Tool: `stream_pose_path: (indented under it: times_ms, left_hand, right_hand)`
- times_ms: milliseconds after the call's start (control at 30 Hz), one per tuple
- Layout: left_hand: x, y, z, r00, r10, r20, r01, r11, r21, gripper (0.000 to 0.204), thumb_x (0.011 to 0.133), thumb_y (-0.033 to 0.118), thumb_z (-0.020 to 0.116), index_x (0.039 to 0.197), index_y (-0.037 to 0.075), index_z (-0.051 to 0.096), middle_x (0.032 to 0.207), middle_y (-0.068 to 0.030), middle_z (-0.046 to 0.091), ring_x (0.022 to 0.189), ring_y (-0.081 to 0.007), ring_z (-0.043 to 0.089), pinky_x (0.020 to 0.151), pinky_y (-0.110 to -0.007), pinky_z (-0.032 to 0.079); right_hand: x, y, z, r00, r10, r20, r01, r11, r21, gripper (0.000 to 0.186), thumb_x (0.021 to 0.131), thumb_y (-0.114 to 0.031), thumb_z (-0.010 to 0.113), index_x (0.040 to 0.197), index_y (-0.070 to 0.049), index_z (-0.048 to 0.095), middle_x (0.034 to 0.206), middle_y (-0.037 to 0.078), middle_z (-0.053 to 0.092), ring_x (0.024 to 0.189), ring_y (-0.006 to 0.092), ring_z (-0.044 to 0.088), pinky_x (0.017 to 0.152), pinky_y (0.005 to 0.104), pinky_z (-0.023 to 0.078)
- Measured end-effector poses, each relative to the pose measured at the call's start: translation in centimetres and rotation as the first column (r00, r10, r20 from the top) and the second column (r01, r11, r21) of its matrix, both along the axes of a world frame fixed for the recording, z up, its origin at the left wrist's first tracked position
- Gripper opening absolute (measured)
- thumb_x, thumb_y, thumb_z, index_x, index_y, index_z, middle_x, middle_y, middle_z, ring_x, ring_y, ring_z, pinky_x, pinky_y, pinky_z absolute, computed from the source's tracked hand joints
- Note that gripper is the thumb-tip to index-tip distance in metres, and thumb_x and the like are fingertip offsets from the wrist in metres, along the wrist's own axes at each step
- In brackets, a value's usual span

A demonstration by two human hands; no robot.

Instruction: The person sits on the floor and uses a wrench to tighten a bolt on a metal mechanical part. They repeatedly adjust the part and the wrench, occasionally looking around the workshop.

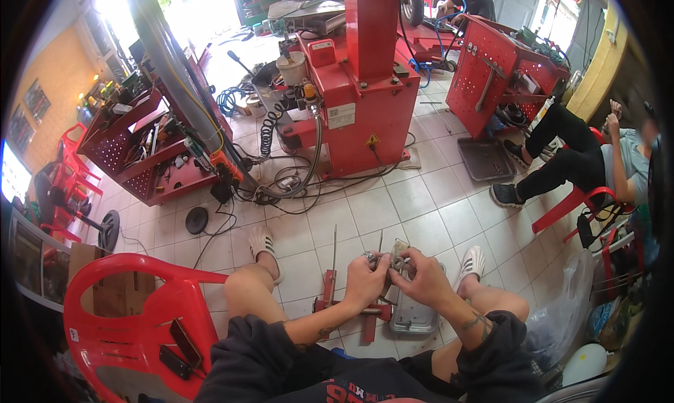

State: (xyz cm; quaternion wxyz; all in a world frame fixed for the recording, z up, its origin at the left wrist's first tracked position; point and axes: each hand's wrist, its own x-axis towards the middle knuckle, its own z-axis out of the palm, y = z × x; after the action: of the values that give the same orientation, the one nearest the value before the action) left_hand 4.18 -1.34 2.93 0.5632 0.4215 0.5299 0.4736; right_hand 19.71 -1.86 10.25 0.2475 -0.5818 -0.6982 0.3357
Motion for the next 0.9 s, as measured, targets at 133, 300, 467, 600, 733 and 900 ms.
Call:
stream_pose_path:
  times_ms: [133,300,467,600,733,900]
  left_hand:
    - [0.1,0.2,-0.7,0.999,-0.034,0.014,0.034,0.999,0.000,0.026,0.100,0.020,0.061,0.095,-0.005,0.069,0.072,-0.0042,0.067,0.062,-0.0068,0.056,0.054,-0.027,0.044]
    - [-0.3,0.1,0.0,1.000,-0.022,-0.001,0.022,1.000,0.014,0.027,0.100,0.020,0.062,0.091,-0.004,0.069,0.067,-0.0037,0.066,0.058,-0.0061,0.054,0.052,-0.027,0.043]
    - [-0.1,0.0,0.7,0.997,-0.025,0.074,0.027,0.999,-0.020,0.026,0.099,0.020,0.063,0.093,-0.004,0.069,0.072,-0.0060,0.070,0.062,-0.0068,0.059,0.054,-0.026,0.046]
    - [-0.2,0.1,0.7,1.000,0.001,0.017,-0.001,1.000,0.018,0.026,0.100,0.020,0.063,0.092,-0.004,0.069,0.071,-0.0049,0.069,0.061,-0.0067,0.057,0.054,-0.026,0.045]
    - [-0.2,0.0,0.7,0.999,0.008,0.053,-0.008,1.000,-0.003,0.030,0.100,0.023,0.063,0.087,-0.004,0.068,0.067,-0.0026,0.065,0.059,-0.0062,0.053,0.052,-0.028,0.043]
    - [-0.3,0.0,1.1,0.998,0.016,-0.067,-0.015,1.000,0.015,0.038,0.101,0.028,0.060,0.080,-0.003,0.067,0.060,-0.0052,0.060,0.055,-0.0086,0.048,0.051,-0.033,0.040]
  right_hand:
    - [0.9,0.1,-2.6,0.995,0.085,0.044,-0.091,0.979,0.182,0.033,0.080,-0.012,0.074,0.110,-0.005,0.062,0.058,0.010,0.057,0.051,0.0242,0.058,0.052,0.0358,0.044]
    - [0.1,-0.1,-1.0,0.996,0.076,-0.048,-0.070,0.991,0.117,0.030,0.082,-0.014,0.074,0.109,-0.006,0.063,0.061,0.012,0.060,0.053,0.0274,0.060,0.052,0.0368,0.045]
    - [0.4,0.1,-1.8,0.999,0.038,0.006,-0.039,0.993,0.110,0.031,0.082,-0.014,0.074,0.109,-0.005,0.063,0.060,0.010,0.059,0.051,0.0252,0.058,0.051,0.0359,0.044]
    - [0.5,0.1,-2.0,0.990,0.137,0.013,-0.137,0.977,0.162,0.031,0.082,-0.017,0.077,0.106,-0.003,0.061,0.059,0.010,0.059,0.050,0.0242,0.058,0.050,0.0352,0.043]
    - [-0.4,-0.3,-0.1,0.999,0.037,0.001,-0.037,0.998,0.057,0.030,0.083,-0.016,0.076,0.105,-0.002,0.061,0.060,0.011,0.060,0.051,0.0245,0.059,0.052,0.0347,0.044]
    - [0.2,0.1,-2.9,0.998,0.057,-0.028,-0.051,0.980,0.195,0.028,0.084,-0.015,0.075,0.104,-0.002,0.060,0.059,0.009,0.058,0.048,0.0186,0.053,0.049,0.0328,0.040]
